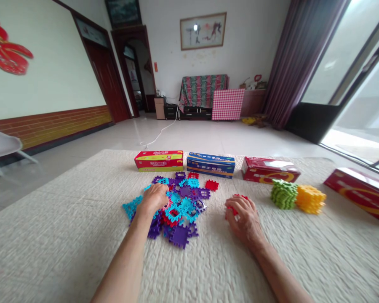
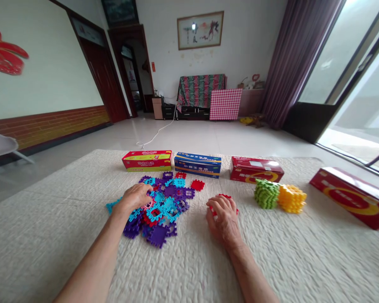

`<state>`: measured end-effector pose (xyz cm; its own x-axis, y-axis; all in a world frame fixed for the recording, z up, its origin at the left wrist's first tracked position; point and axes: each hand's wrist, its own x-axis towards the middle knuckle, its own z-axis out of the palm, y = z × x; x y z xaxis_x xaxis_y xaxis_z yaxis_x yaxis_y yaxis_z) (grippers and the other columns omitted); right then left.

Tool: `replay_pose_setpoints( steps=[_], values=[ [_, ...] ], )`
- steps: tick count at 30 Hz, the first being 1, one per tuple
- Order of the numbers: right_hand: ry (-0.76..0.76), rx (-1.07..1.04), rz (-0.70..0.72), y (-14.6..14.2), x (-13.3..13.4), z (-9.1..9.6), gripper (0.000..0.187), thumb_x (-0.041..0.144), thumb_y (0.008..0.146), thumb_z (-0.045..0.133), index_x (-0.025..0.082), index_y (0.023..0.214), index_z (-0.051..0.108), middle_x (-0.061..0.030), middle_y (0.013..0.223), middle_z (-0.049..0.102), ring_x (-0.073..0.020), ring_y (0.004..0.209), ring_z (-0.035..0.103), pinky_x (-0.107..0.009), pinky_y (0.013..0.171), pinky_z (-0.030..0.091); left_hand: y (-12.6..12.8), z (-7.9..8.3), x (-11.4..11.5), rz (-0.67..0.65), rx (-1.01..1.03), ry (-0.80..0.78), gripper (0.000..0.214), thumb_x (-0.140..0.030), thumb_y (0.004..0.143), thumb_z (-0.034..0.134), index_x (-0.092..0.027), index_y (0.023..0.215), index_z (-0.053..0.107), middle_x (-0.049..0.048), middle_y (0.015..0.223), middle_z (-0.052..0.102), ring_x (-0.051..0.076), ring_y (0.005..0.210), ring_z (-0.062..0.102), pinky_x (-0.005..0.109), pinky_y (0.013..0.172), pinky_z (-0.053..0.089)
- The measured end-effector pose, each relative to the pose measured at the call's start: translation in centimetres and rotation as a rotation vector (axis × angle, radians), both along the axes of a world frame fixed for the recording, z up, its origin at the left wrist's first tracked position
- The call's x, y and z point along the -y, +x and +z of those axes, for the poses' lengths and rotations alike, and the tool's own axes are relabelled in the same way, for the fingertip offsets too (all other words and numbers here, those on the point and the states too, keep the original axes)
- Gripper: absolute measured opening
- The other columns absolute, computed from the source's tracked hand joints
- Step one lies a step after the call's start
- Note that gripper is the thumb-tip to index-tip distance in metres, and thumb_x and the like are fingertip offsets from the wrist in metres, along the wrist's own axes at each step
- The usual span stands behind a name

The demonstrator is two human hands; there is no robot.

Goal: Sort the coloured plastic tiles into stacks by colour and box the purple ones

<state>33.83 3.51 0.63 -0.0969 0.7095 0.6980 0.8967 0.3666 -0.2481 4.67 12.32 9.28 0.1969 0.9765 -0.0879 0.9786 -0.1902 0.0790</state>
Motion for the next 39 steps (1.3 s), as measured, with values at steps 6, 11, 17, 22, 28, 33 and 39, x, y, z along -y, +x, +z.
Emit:
replay_pose_setpoints(
  steps=[6, 11, 17, 22, 28, 33, 39],
  values=[
    [0.011, -0.081, -0.023, 0.3, -0.3, -0.4, 0.013, 0.02, 0.083, 0.05, 0.022, 0.091, 0.06, -0.0048, 0.096, 0.067, -0.0223, 0.097, 0.059, -0.042, 0.092, 0.04, -0.1, -0.7, -0.6, 0.023, 0.024, -0.02, 0.031, -0.012, 0.071, 0.055, -0.024, 0.094, 0.071, 0.0067, 0.104, 0.071, 0.021, 0.101, 0.062, 0.029, 0.085, 0.045],
    [0.045, -0.305, -0.176, 0.7, -0.5, -0.3, 0.019, 0.025, 0.083, 0.05, 0.019, 0.098, 0.059, -0.0075, 0.094, 0.066, -0.0218, 0.086, 0.061, -0.036, 0.078, 0.046, -0.1, 0.1, -0.9, 0.085, 0.254, 0.115, 0.024, -0.018, 0.071, 0.056, -0.023, 0.086, 0.074, 0.0049, 0.087, 0.074, 0.021, 0.085, 0.066, 0.027, 0.076, 0.046],
    [0.073, -0.383, -0.186, 0.8, -0.3, -0.1, 0.022, 0.022, 0.081, 0.048, 0.02, 0.101, 0.058, -0.0066, 0.095, 0.066, -0.0212, 0.087, 0.062, -0.034, 0.077, 0.047, 4.1, -0.3, 0.2, -0.09, 0.821, -0.016, 0.035, -0.033, 0.075, 0.055, -0.017, 0.103, 0.068, 0.0018, 0.08, 0.071, 0.014, 0.065, 0.063, 0.022, 0.06, 0.047],
    [0.047, -0.363, -0.18, 0.8, -0.5, -0.4, 0.021, 0.024, 0.082, 0.049, 0.02, 0.099, 0.059, -0.0067, 0.094, 0.066, -0.0213, 0.085, 0.061, -0.034, 0.076, 0.047, 2.2, 0.2, 0.6, -0.191, 0.47, -0.092, 0.029, -0.031, 0.069, 0.059, -0.019, 0.092, 0.071, 0.0022, 0.077, 0.07, 0.017, 0.07, 0.063, 0.025, 0.064, 0.046],
    [0.05, -0.335, -0.175, 0.9, -0.5, -0.5, 0.018, 0.026, 0.083, 0.049, 0.02, 0.095, 0.06, -0.0066, 0.092, 0.066, -0.021, 0.082, 0.061, -0.034, 0.076, 0.046, 0.5, 0.2, 0.7, -0.191, 0.034, -0.082, 0.034, -0.02, 0.065, 0.058, -0.025, 0.096, 0.071, 0.0036, 0.093, 0.072, 0.02, 0.091, 0.064, 0.026, 0.078, 0.045],
    [0.047, -0.33, -0.167, 0.8, -0.5, -0.4, 0.018, 0.024, 0.082, 0.048, 0.02, 0.094, 0.061, -0.007, 0.092, 0.066, -0.0211, 0.084, 0.061, -0.033, 0.076, 0.046, 1.6, -1.1, 0.5, -0.154, -0.034, -0.11, 0.043, -0.015, 0.065, 0.06, -0.029, 0.105, 0.069, 0.0037, 0.103, 0.072, 0.02, 0.1, 0.062, 0.026, 0.081, 0.045],
    [0.039, -0.352, -0.165, 0.7, -0.4, -0.2, 0.017, 0.025, 0.083, 0.048, 0.021, 0.092, 0.061, -0.0065, 0.09, 0.067, -0.0207, 0.083, 0.062, -0.033, 0.076, 0.046, 0.4, -0.3, 0.2, -0.165, 0.049, -0.135, 0.038, -0.014, 0.067, 0.057, -0.028, 0.1, 0.07, 0.0018, 0.089, 0.072, 0.019, 0.091, 0.064, 0.025, 0.078, 0.045]
  ],
)
